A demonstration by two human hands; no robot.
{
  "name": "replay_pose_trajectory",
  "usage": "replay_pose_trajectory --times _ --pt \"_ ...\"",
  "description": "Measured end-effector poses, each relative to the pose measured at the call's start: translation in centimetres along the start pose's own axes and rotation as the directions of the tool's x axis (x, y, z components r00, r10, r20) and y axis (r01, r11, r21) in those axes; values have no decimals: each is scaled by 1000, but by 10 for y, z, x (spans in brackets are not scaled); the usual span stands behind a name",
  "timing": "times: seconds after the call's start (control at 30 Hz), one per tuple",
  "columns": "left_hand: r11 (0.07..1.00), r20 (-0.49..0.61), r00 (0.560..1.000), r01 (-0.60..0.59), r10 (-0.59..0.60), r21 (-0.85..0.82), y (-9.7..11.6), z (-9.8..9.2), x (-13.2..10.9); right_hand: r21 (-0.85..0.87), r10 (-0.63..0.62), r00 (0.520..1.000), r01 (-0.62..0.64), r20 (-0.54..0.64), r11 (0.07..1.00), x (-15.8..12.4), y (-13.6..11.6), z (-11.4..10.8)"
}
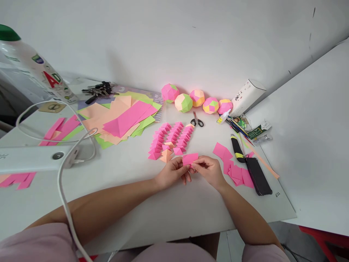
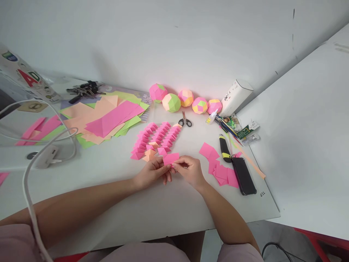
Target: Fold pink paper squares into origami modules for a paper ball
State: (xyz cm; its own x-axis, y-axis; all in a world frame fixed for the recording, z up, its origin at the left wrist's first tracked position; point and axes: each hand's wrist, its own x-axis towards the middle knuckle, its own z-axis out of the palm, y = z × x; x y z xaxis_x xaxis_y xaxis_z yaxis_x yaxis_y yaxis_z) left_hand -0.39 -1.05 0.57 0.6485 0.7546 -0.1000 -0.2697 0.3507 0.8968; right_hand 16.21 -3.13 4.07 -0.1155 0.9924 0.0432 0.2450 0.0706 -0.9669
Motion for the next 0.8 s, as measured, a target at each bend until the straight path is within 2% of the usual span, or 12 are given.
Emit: replay_pose_trajectory --times 0.63,0.8 --pt "1000 3 1000 -4 4 17 -1 0 0 -12 -17 1000 17 -5 1000 0 -1 1" --pt "1000 8 1000 -4 4 18 -2 -1 1 33 37 999 -36 -4 999 -1 3 1"
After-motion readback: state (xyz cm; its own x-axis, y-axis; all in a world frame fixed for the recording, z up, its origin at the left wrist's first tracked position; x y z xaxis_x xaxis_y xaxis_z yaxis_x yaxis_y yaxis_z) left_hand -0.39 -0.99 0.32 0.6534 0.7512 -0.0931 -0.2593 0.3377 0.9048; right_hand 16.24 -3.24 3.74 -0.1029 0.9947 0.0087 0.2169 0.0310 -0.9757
